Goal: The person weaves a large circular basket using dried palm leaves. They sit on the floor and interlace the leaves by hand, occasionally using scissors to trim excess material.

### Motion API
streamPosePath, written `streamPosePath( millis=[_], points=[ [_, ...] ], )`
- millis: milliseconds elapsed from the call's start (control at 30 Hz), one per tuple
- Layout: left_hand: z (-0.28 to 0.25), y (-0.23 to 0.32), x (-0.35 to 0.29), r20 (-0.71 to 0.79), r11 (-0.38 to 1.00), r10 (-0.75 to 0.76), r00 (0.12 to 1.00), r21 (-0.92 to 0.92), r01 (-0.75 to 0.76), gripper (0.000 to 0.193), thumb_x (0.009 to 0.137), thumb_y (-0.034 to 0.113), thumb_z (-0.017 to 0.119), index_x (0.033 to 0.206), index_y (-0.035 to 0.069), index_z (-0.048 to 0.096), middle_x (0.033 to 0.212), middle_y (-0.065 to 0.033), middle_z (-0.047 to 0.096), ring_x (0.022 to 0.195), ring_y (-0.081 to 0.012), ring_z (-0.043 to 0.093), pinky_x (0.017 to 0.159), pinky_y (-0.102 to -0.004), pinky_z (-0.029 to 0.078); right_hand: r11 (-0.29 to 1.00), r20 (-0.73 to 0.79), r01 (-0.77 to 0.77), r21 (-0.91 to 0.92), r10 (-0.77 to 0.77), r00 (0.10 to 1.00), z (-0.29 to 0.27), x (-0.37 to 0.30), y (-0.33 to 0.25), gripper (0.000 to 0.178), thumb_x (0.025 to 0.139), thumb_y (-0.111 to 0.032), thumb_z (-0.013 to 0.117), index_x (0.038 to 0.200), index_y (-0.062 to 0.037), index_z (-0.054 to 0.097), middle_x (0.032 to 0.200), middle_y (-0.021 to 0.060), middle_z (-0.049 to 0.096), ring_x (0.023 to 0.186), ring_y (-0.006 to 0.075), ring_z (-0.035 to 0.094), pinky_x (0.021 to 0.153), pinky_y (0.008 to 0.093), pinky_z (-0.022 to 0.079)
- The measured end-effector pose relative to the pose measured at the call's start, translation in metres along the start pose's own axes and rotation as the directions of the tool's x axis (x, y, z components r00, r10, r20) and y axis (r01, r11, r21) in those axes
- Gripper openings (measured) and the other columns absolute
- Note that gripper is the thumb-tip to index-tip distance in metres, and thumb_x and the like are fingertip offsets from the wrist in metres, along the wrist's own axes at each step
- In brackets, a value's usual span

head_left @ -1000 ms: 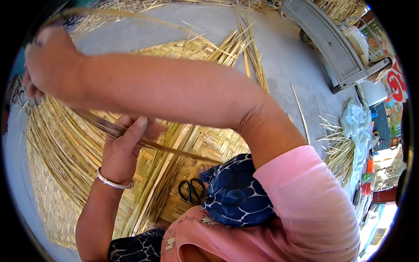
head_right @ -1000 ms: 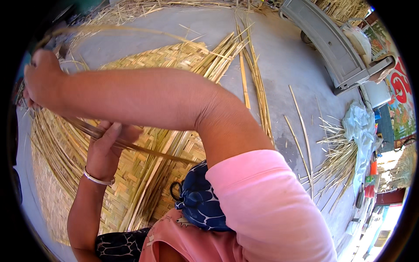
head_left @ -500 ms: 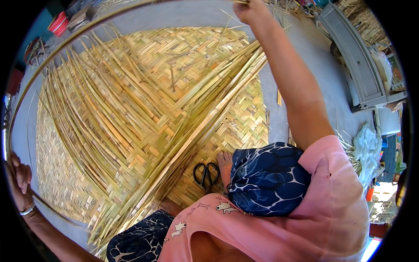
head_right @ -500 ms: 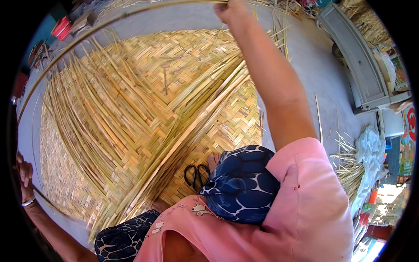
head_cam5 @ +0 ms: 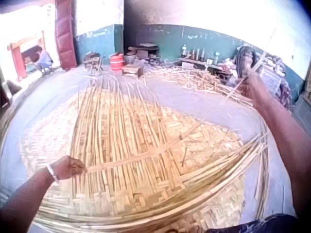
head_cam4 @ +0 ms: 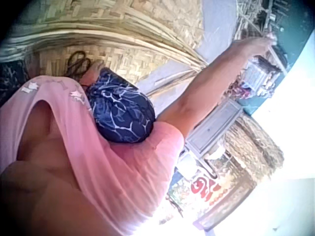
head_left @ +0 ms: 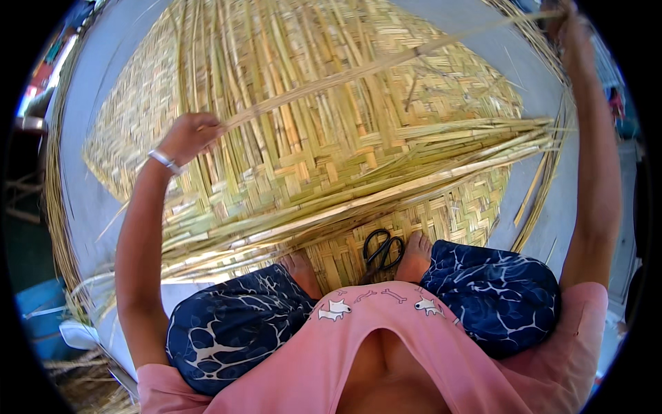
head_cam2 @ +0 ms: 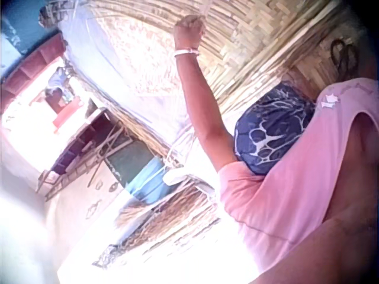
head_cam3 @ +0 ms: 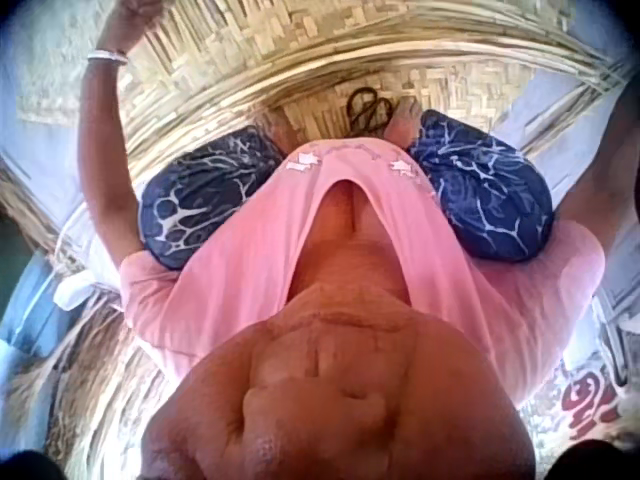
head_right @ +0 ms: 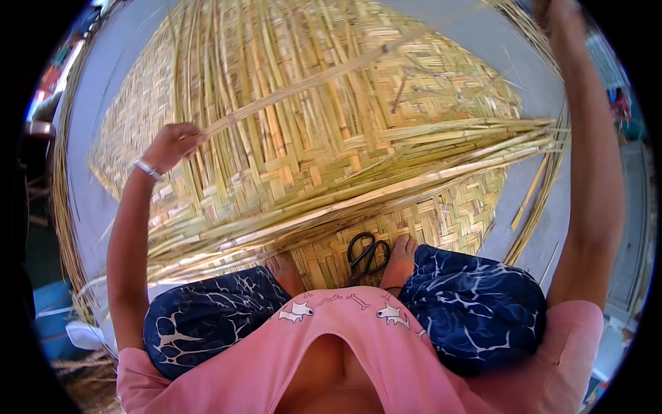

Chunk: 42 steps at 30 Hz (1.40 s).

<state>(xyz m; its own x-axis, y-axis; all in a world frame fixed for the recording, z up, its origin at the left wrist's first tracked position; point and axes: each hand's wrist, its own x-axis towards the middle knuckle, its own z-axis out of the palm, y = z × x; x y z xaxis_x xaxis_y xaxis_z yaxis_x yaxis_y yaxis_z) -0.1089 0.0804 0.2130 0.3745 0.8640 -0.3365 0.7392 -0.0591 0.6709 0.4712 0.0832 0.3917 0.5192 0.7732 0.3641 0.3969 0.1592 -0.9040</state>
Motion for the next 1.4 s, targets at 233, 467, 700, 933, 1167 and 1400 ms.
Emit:
streamPosePath(
  millis=[233, 467, 700, 933, 1167, 1400],
  points=[
    [0.063, -0.024, 0.003, -0.05, 0.98, 0.087, 0.995, 0.184, -0.077, 0.016, 0.085, 0.017, 0.061, 0.088, 0.002, 0.064, 0.064, -0.0071, 0.057, 0.056, -0.0157, 0.054, 0.055, -0.0305, 0.044, 0.718, 0.902, 0.55, -0.427, 0.293, 0.318, 0.107, -0.191, 0.128, 0.037, 0.087, -0.029, 0.056, 0.112, -0.0017, 0.058, 0.111, 0.0165, 0.059, 0.101, 0.0326, 0.056, 0.09, 0.0395, 0.044],
    [0.083, -0.023, -0.01, -0.161, 0.872, 0.381, 0.91, 0.388, -0.297, 0.013, 0.085, 0.018, 0.06, 0.089, 0.007, 0.064, 0.079, -0.0111, 0.062, 0.07, -0.0302, 0.06, 0.061, -0.0371, 0.048, 0.7, 0.992, 0.714, 0.002, -0.089, 0.085, 0.27, -0.257, 0.109, 0.033, 0.092, -0.033, 0.047, 0.111, -0.0069, 0.055, 0.093, 0.0153, 0.06, 0.088, 0.0327, 0.057, 0.079, 0.0434, 0.045],
    [0.068, -0.086, -0.009, -0.26, 0.854, 0.264, 0.929, 0.511, -0.1, 0.015, 0.085, 0.023, 0.059, 0.092, 0.011, 0.065, 0.083, -0.005, 0.064, 0.073, -0.0283, 0.061, 0.063, -0.0369, 0.049, 0.736, 0.981, 0.654, -0.175, 0.183, 0.057, 0.284, -0.282, 0.126, 0.027, 0.093, -0.03, 0.043, 0.09, -0.0074, 0.057, 0.072, 0.0134, 0.06, 0.068, 0.0315, 0.058, 0.063, 0.0454, 0.045],
    [0.075, -0.132, 0.027, -0.586, 0.713, 0.567, 0.58, 0.701, 0.012, 0.026, 0.085, 0.019, 0.059, 0.108, 0.008, 0.061, 0.095, -0.0117, 0.067, 0.088, -0.029, 0.063, 0.081, -0.0373, 0.049, 0.826, 0.844, 0.429, -0.366, 0.101, 0.527, 0.274, -0.276, 0.193, 0.02, 0.092, -0.021, 0.046, 0.09, -0.0047, 0.058, 0.073, 0.0124, 0.063, 0.068, 0.0279, 0.061, 0.062, 0.0407, 0.048],
    [0.098, -0.181, 0.076, -0.483, 0.971, -0.097, 0.87, 0.147, 0.19, 0.028, 0.083, 0.017, 0.054, 0.107, 0.005, 0.063, 0.1, -0.0173, 0.065, 0.09, -0.0334, 0.063, 0.083, -0.0397, 0.049, 0.766, 0.49, -0.622, -0.162, 0.609, 0.623, 0.301, -0.282, 0.181, 0.024, 0.093, -0.014, 0.045, 0.106, 0.0052, 0.054, 0.088, 0.0143, 0.064, 0.075, 0.0184, 0.065, 0.06, 0.0262, 0.051],
    [0.085, -0.162, 0.116, -0.336, 0.842, -0.299, 0.893, 0.348, 0.413, 0.023, 0.08, 0.014, 0.054, 0.093, -0.002, 0.066, 0.1, -0.0239, 0.063, 0.094, -0.0383, 0.061, 0.082, -0.0425, 0.05, 0.749, 0.593, -0.604, -0.273, 0.625, 0.507, 0.352, -0.3, 0.172, 0.022, 0.09, -0.012, 0.049, 0.098, 0.0065, 0.057, 0.091, 0.0161, 0.064, 0.075, 0.0213, 0.065, 0.065, 0.03, 0.052]
  ],
)
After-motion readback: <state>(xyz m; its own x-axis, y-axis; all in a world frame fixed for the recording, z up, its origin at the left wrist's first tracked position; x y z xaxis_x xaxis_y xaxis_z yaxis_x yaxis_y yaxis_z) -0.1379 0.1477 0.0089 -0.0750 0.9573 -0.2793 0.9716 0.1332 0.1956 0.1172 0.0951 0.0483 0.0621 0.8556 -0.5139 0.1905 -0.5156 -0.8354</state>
